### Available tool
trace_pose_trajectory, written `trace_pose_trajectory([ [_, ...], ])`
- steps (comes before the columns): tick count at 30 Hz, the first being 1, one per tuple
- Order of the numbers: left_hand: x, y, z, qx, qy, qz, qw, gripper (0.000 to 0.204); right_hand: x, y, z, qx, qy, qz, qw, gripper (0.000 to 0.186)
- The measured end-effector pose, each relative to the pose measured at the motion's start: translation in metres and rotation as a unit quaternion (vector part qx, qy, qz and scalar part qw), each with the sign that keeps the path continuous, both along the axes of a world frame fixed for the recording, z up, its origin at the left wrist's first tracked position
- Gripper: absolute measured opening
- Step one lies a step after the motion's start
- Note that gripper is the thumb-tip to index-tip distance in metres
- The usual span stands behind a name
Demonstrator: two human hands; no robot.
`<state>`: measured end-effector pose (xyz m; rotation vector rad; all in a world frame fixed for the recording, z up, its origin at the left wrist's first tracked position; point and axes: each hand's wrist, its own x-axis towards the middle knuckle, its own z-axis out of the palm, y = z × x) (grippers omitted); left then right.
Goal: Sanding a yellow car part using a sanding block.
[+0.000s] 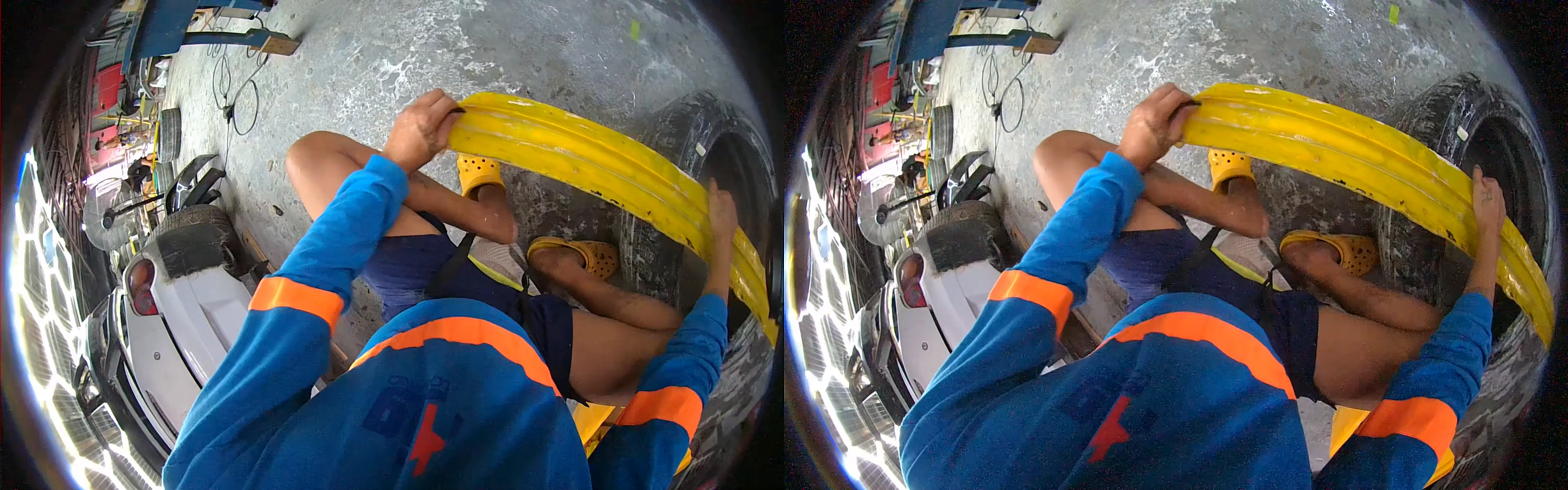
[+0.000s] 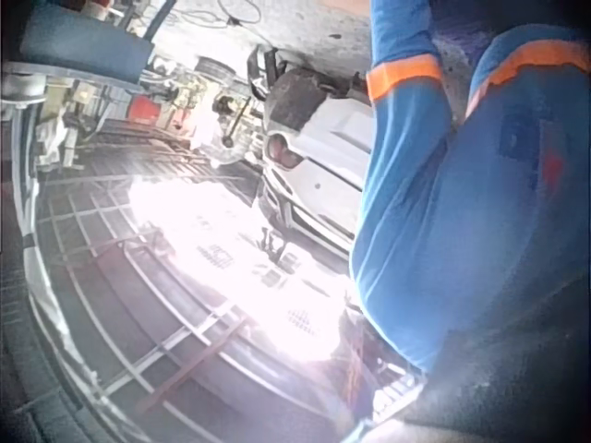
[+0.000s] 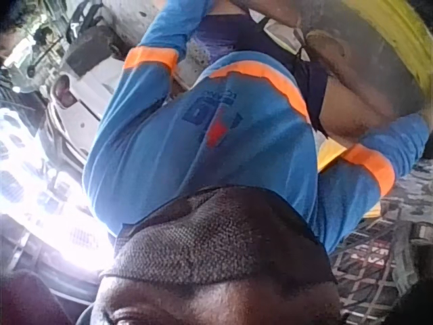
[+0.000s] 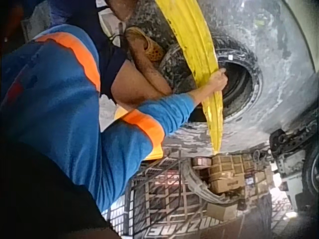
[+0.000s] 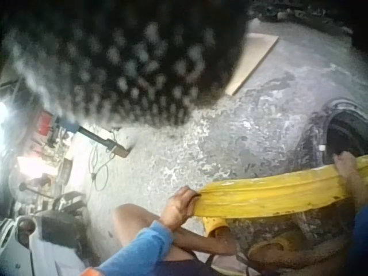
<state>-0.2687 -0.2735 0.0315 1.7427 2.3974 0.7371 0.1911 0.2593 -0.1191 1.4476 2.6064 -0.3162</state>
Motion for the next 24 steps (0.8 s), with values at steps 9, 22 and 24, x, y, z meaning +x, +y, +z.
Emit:
trace_pose_trajectory([
  [9, -0.012, -0.001, -0.006, -0.051, -0.023, -0.004, 0.998, 0.011, -0.007, -0.018, 0.017, 0.002, 0.022, -0.032, 0.999, 0.069],
  [22, -0.004, 0.023, -0.003, -0.051, 0.020, -0.122, 0.991, 0.010, -0.009, -0.018, 0.021, -0.021, -0.003, -0.019, 1.000, 0.073],
  [24, -0.004, 0.020, -0.004, -0.019, 0.017, -0.080, 0.997, 0.009, -0.010, -0.016, 0.019, -0.012, 0.005, -0.032, 0.999, 0.073],
])
